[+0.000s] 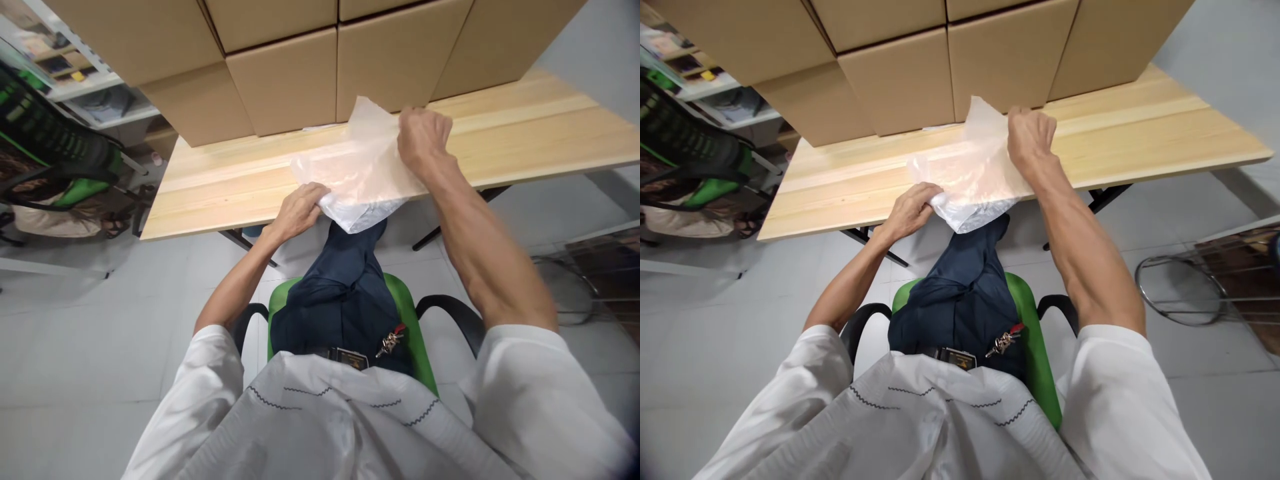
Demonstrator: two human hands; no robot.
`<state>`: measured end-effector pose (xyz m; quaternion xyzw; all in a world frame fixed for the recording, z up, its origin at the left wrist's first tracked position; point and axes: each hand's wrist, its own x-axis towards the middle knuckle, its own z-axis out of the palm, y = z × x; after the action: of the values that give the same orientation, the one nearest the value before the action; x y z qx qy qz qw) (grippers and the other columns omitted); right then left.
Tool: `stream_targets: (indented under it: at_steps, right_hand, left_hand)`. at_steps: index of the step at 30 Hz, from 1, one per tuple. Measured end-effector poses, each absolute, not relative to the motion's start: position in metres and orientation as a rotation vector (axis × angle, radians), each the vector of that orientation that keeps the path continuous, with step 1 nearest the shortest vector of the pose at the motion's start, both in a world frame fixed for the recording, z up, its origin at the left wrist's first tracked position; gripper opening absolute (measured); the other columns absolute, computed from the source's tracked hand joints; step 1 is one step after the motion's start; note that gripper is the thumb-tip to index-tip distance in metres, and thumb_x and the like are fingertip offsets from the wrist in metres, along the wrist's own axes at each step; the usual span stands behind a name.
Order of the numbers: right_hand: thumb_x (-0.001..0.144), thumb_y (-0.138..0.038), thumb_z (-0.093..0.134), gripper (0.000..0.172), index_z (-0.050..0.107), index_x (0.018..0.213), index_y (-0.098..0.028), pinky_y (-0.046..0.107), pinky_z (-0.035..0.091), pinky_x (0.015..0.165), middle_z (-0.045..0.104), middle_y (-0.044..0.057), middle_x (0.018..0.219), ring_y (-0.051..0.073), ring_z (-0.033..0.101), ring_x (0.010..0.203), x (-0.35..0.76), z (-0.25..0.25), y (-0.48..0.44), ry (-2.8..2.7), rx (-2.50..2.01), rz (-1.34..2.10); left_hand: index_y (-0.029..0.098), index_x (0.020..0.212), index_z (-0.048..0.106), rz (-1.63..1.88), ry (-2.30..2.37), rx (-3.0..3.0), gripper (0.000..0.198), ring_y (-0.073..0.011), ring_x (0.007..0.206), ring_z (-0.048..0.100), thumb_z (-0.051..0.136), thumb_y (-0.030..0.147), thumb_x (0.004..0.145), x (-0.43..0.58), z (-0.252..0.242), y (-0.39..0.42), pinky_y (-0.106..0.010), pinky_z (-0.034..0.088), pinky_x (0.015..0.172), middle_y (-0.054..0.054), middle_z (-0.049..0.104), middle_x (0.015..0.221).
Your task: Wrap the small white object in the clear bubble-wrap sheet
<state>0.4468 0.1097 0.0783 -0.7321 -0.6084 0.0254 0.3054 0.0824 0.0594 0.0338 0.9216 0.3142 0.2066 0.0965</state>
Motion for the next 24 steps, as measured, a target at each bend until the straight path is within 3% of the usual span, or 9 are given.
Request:
stream_targets:
  at_steps: [3, 5, 8, 10, 11, 13, 15, 18, 24]
  right_hand:
    - [0.125, -0.077, 0.031, 0.067, 0.079, 0.13, -0.031, 0.083, 0.042, 0.132, 0.086, 0.023, 0.137, 0.049, 0.061, 0.155, 0.447, 0.097, 0.129, -1.603, -1.834, 0.016]
    - [0.124, -0.073, 0.02, 0.066, 0.077, 0.133, -0.041, 0.085, 0.04, 0.137, 0.082, 0.016, 0.152, 0.048, 0.058, 0.156, 0.443, 0.111, 0.133, -1.604, -1.848, -0.046]
    - [0.129, -0.05, 0.026, 0.057, 0.075, 0.148, -0.029, 0.079, 0.043, 0.14, 0.072, 0.02, 0.168, 0.046, 0.058, 0.158, 0.424, 0.132, 0.115, -1.639, -1.924, -0.131]
    - [0.127, -0.031, 0.045, 0.043, 0.073, 0.156, -0.014, 0.072, 0.047, 0.14, 0.074, 0.022, 0.166, 0.045, 0.062, 0.158, 0.403, 0.142, 0.087, -1.737, -1.884, -0.174]
    - [0.124, -0.025, 0.052, 0.04, 0.075, 0.154, -0.013, 0.068, 0.043, 0.144, 0.077, 0.021, 0.162, 0.042, 0.064, 0.157, 0.393, 0.144, 0.07, -1.81, -1.831, -0.214]
    - [0.12, -0.02, 0.056, 0.042, 0.077, 0.155, -0.016, 0.065, 0.021, 0.156, 0.076, 0.017, 0.168, 0.039, 0.058, 0.167, 0.375, 0.144, 0.036, -1.965, -1.645, -0.32]
    - [0.118, -0.024, 0.055, 0.046, 0.078, 0.157, -0.015, 0.063, 0.032, 0.152, 0.076, 0.019, 0.168, 0.041, 0.062, 0.162, 0.364, 0.133, 0.007, -2.112, -1.516, -0.263]
    - [0.116, -0.03, 0.054, 0.057, 0.072, 0.169, -0.027, 0.071, 0.047, 0.14, 0.077, 0.016, 0.168, 0.046, 0.065, 0.159, 0.361, 0.101, -0.019, -2.159, -1.498, -0.008]
    - [0.105, -0.029, 0.058, 0.079, 0.057, 0.184, -0.018, 0.08, 0.044, 0.14, 0.072, 0.022, 0.173, 0.05, 0.064, 0.161, 0.368, 0.037, -0.032, -2.127, -1.488, 0.081]
  left_hand:
    - [0.022, 0.162, 0.074, 0.598, 0.988, 2.752, 0.06, -0.0375, 0.152, 0.072, 0.05, 0.02, 0.106, 0.095, 0.033, 0.056, -0.055, 0.059, 0.129, -0.016, 0.077, 0.166]
    - [0.022, 0.165, 0.073, 0.553, 1.054, 2.789, 0.062, -0.04, 0.146, 0.073, 0.05, 0.021, 0.107, 0.107, 0.034, 0.053, -0.057, 0.06, 0.123, -0.018, 0.077, 0.166]
    - [0.023, 0.167, 0.071, 0.496, 1.144, 2.841, 0.06, -0.0432, 0.138, 0.072, 0.052, 0.023, 0.11, 0.129, 0.038, 0.048, -0.062, 0.056, 0.119, -0.021, 0.078, 0.158]
    - [0.022, 0.167, 0.07, 0.508, 1.168, 2.858, 0.058, -0.0455, 0.137, 0.07, 0.053, 0.024, 0.112, 0.144, 0.038, 0.046, -0.066, 0.052, 0.12, -0.023, 0.079, 0.149]
    - [0.021, 0.167, 0.07, 0.533, 1.166, 2.862, 0.057, -0.0464, 0.137, 0.069, 0.054, 0.025, 0.112, 0.15, 0.037, 0.045, -0.067, 0.05, 0.121, -0.024, 0.079, 0.145]
    - [0.02, 0.166, 0.069, 0.607, 1.13, 2.86, 0.054, -0.0475, 0.138, 0.067, 0.054, 0.027, 0.114, 0.161, 0.035, 0.045, -0.069, 0.047, 0.124, -0.024, 0.08, 0.138]
    - [0.019, 0.164, 0.069, 0.673, 1.081, 2.849, 0.052, -0.0484, 0.14, 0.065, 0.053, 0.031, 0.116, 0.168, 0.032, 0.045, -0.07, 0.044, 0.127, -0.024, 0.08, 0.132]
    - [0.016, 0.161, 0.07, 0.651, 1.064, 2.837, 0.051, -0.0508, 0.142, 0.064, 0.05, 0.035, 0.118, 0.174, 0.032, 0.045, -0.073, 0.042, 0.129, -0.025, 0.08, 0.13]
    - [0.017, 0.152, 0.075, 0.646, 1.049, 2.859, 0.047, -0.0462, 0.138, 0.068, 0.046, 0.036, 0.12, 0.174, 0.029, 0.049, -0.072, 0.043, 0.134, -0.023, 0.081, 0.132]
